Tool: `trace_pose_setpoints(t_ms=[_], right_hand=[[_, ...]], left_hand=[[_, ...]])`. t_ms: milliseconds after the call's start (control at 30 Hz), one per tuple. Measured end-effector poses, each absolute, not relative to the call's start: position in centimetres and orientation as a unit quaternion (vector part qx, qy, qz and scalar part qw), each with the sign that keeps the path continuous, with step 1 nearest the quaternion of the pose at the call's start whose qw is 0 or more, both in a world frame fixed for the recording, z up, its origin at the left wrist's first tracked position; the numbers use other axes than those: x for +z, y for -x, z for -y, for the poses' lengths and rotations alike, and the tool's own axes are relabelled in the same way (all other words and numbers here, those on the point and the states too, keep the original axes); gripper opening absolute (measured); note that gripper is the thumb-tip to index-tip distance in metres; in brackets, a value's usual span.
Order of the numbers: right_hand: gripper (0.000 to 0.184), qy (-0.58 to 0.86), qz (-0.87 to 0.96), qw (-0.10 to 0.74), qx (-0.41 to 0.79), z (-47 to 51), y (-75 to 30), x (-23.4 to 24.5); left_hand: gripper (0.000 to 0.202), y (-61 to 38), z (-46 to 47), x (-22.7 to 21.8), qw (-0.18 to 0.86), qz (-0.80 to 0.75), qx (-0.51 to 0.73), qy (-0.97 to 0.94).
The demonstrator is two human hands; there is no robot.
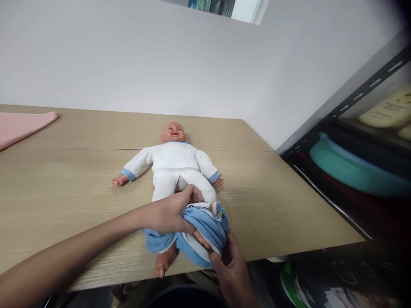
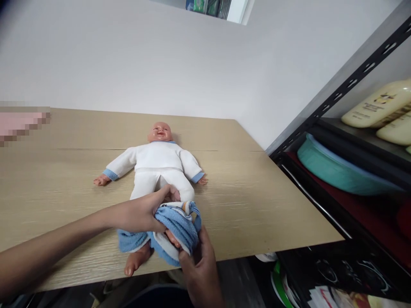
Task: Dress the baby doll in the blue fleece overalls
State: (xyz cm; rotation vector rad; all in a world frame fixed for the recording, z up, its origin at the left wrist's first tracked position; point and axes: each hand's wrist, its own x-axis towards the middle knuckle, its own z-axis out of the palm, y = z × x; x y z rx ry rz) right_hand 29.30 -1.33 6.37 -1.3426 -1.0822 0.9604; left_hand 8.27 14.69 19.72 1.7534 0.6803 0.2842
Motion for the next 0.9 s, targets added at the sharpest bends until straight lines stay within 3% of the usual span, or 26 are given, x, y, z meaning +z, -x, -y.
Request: trace_pose_setpoints(t_ms=[133, 233, 467, 633, 900], right_hand=[[0.078, 0.540, 0.411, 0.586, 0.443, 1.5, -28.5, 6.0], [0.072, 0.522, 0.402, 0.612, 0.437, 1.3, -28.1, 6.2], [0.067, 0.482, 0.422, 0.644, 0.418, -1.2, -29.8, 7.2], [0.048, 0.477, 0.476, 0.567, 0.474, -3.6, -32.7, 7.9], [0.053, 0.423, 0.533, 0.391, 0.620, -6.5, -34.9, 14.2]], left_hand=[[0.061, -8.3, -15.1, 19.4, 0.581, -0.282, 0.152, -0.748], [0.062, -8.2, -15.2, 19.1, 0.588, -0.284, 0.157, -0.741], [0.035, -8.2, -15.4, 20.1, 0.556, -0.272, 0.144, -0.772], [0.025, -7.8, -16.5, 20.4, 0.565, -0.242, 0.096, -0.783], [0.028, -7.0, -17.5, 20.3, 0.544, -0.243, 0.047, -0.802]])
